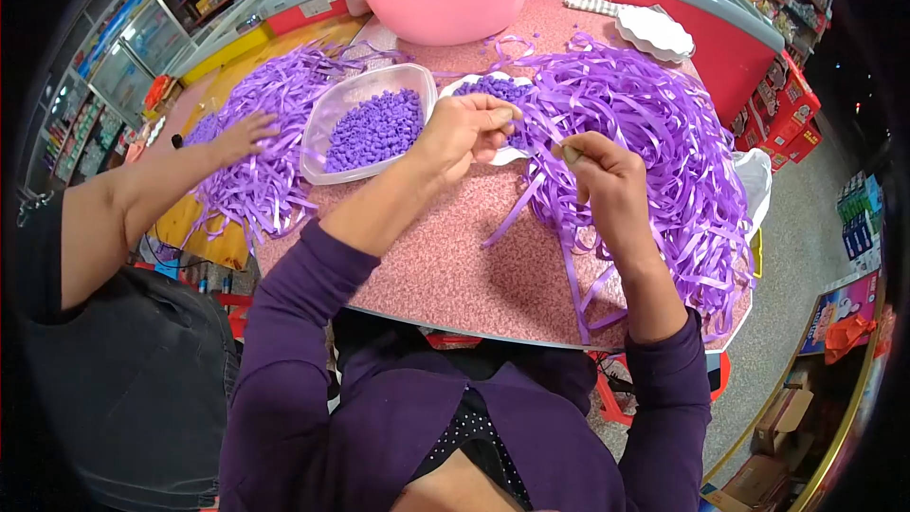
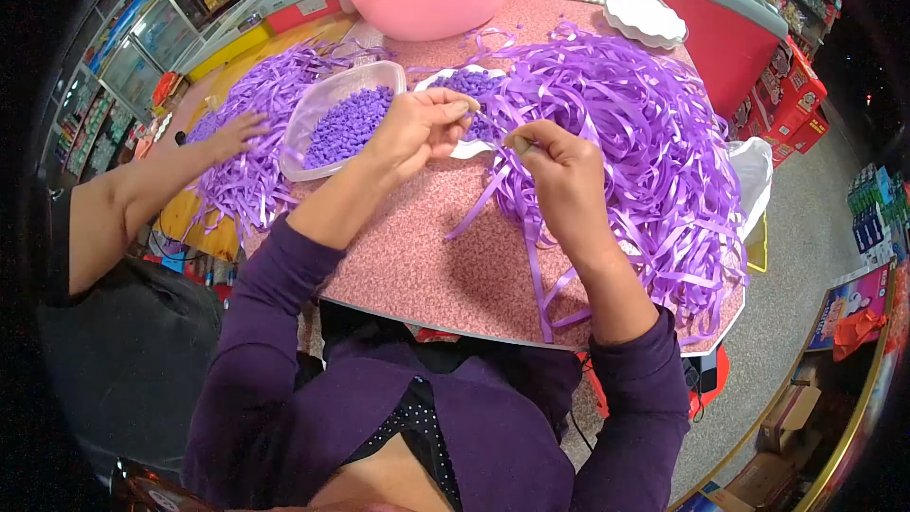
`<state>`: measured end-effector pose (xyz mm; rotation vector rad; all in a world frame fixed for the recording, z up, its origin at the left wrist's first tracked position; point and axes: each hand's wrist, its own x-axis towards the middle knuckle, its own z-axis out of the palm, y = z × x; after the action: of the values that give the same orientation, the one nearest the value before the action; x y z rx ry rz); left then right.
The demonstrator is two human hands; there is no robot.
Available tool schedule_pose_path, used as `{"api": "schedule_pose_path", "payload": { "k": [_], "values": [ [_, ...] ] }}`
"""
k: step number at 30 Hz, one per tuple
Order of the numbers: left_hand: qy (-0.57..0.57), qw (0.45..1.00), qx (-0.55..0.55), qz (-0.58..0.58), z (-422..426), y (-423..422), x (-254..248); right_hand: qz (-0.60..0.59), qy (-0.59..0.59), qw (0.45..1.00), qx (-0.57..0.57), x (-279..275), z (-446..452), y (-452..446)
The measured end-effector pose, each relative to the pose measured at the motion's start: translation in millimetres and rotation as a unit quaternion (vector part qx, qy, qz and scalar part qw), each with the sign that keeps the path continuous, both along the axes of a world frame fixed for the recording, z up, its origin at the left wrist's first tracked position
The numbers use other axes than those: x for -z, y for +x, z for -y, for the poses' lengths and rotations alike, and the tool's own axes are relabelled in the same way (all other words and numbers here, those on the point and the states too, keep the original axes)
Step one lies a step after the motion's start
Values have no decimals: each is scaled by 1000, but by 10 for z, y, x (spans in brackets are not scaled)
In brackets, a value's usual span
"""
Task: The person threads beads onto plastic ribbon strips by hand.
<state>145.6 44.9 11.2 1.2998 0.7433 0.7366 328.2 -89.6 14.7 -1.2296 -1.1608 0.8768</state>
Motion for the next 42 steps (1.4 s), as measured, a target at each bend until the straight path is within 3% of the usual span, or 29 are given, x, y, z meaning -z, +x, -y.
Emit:
{"api": "schedule_pose_path", "payload": {
  "k": [2,14,19,23,25,26,29,30,32,34,36,37,42],
  "values": [
    [-110,985,65,117,147,-47,-29,207,80,972,72,40,4,-21],
    [-174,963,83,188,420,-194,17,395,112,907,89,7,66,-155],
    [-86,990,47,96,451,-228,36,523,105,840,99,-26,112,-211],
    [-84,989,35,120,524,-246,11,479,128,863,99,84,45,-212],
    [-100,983,35,149,548,-271,30,342,100,933,51,101,30,-213],
    [-100,983,33,151,549,-290,47,343,100,933,49,102,25,-207],
    [-81,980,42,174,558,-334,88,129,17,991,-39,102,28,-211],
    [-54,984,33,164,580,-332,94,130,18,990,-41,96,33,-225],
    [-25,987,22,156,597,-340,101,273,82,958,5,84,44,-254],
    [-35,984,20,176,596,-360,103,276,137,951,12,150,25,-271],
    [-22,983,7,182,620,-365,70,116,68,990,-52,132,41,-269],
    [-11,982,-4,187,636,-364,60,108,41,991,-62,100,51,-256],
    [-15,982,-16,189,707,-367,93,191,93,977,-12,94,66,-322]
  ]
}}
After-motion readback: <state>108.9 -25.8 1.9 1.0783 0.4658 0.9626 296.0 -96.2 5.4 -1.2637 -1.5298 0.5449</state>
